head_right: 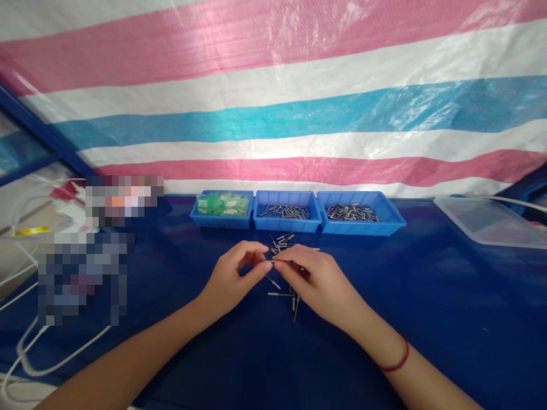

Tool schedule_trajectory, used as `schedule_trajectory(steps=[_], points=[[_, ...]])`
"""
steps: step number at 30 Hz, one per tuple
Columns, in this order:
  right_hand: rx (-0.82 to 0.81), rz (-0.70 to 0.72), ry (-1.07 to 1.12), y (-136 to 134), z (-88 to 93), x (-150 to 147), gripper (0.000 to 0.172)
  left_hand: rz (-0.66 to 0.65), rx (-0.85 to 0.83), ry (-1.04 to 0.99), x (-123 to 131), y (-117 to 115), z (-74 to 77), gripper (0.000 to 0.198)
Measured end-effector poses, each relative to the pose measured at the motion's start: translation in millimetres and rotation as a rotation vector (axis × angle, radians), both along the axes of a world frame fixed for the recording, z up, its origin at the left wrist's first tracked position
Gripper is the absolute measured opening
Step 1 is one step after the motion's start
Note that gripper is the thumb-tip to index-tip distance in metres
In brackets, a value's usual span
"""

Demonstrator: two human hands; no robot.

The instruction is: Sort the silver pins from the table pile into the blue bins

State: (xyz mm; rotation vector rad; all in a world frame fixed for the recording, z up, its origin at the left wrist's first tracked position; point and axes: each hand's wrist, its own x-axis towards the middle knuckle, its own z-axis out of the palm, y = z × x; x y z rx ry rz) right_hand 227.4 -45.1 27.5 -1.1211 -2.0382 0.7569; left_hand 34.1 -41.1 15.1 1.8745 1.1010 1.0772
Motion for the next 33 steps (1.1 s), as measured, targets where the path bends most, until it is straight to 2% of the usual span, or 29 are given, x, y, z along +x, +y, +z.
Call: schedule_trajectory(steps=[6, 14, 26, 33], points=[[-0.153, -0.036, 0.158, 0.9, -3.8, -4.2, 0.022, 0.008, -0.129, -0.117, 0.4, 0.3, 0.7, 0.016], [-0.361, 0.024, 0.312, -4.4, 1.3, -14.9, 0.034, 0.015, -0.191, -0.239, 1.5, -0.1, 0.0, 0.019], [-0.356, 0.034, 0.358, -3.5, -6.3, -14.1, 0.024, 0.010, -0.102, -0.182, 1.2, -1.3, 4.7, 0.012], [-0.358, -0.062, 0.469, -2.4, -6.5, -13.6, 0.018, 0.001, -0.030, -0.088, -1.2, -1.7, 6.2, 0.014]])
